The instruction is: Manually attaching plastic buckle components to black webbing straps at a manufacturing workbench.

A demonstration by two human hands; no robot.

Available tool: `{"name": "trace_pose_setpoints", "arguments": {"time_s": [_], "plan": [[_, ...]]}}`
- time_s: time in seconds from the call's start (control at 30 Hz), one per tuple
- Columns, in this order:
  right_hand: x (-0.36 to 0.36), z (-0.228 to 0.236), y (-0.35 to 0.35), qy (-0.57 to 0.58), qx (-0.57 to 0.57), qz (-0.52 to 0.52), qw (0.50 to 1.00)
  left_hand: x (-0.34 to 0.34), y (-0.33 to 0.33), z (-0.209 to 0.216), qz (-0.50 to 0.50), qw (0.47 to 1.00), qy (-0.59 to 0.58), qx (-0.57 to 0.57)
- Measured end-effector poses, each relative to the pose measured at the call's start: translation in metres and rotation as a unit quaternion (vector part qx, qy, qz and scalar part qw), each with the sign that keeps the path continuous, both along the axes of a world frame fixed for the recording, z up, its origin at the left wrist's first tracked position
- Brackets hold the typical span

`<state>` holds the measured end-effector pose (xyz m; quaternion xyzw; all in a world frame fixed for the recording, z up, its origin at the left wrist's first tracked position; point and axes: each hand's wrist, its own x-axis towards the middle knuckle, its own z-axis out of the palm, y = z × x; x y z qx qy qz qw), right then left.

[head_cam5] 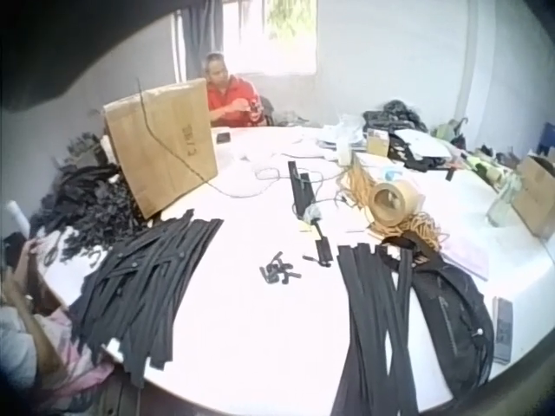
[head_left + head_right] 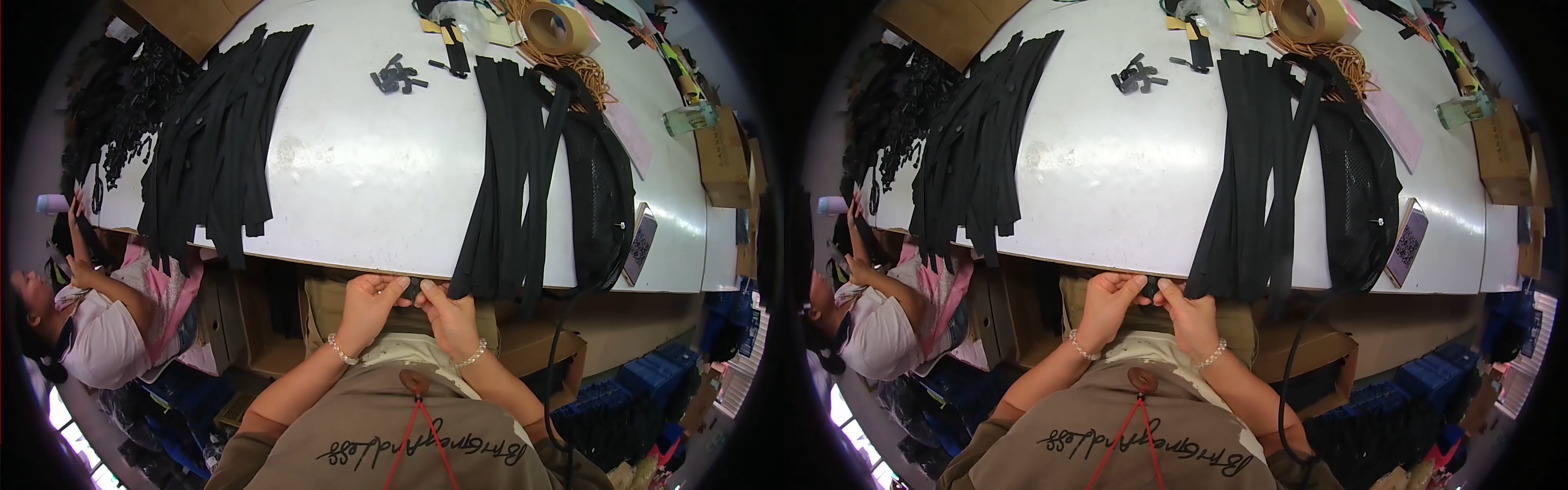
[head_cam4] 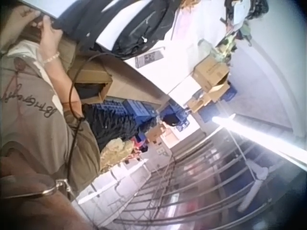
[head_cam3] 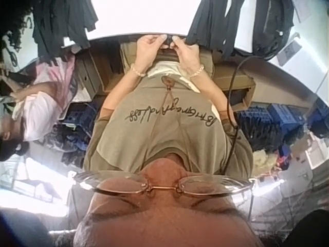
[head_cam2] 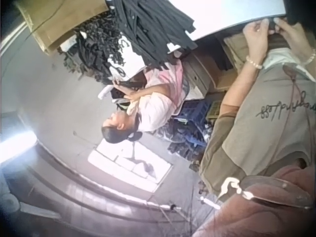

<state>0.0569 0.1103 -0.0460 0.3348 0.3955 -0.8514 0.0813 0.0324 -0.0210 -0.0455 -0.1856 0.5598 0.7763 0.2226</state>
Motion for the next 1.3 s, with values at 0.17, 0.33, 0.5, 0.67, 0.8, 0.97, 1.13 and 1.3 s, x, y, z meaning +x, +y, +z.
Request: {"name": "trace_pose_setpoints", "arguments": {"time_s": [0.17,0.33,0.5,0.67,0.8,0.97,1.13,1.3], "plan": [[0.0,-0.004,0.007,-0.014,-0.079,0.052,0.995,0.003,-0.007,-0.001,-0.004,1.0,-0.009,0.014],[-0.002,0.0,0.006,-0.018,-0.116,0.058,0.991,-0.001,-0.009,-0.001,-0.021,1.0,-0.02,0.003],[-0.005,0.006,0.005,-0.042,-0.131,0.054,0.989,-0.006,-0.01,0.003,-0.047,0.999,-0.02,-0.011],[-0.004,0.01,-0.006,-0.031,-0.142,-0.049,0.988,-0.006,-0.014,-0.003,-0.087,0.996,0.006,-0.01],[-0.002,0.008,-0.01,-0.028,-0.131,-0.07,0.989,-0.008,-0.013,0.0,-0.094,0.996,-0.003,-0.004],[-0.005,0.014,-0.011,-0.049,-0.126,-0.052,0.989,-0.008,-0.016,0.001,-0.106,0.994,-0.005,-0.007],[0.013,0.001,0.001,-0.012,-0.19,0.032,0.981,0.008,-0.018,0.014,-0.078,0.994,-0.005,-0.07],[0.017,0.022,0.004,0.143,-0.144,0.103,0.974,0.018,-0.023,0.051,-0.063,0.972,0.213,-0.077]]}}
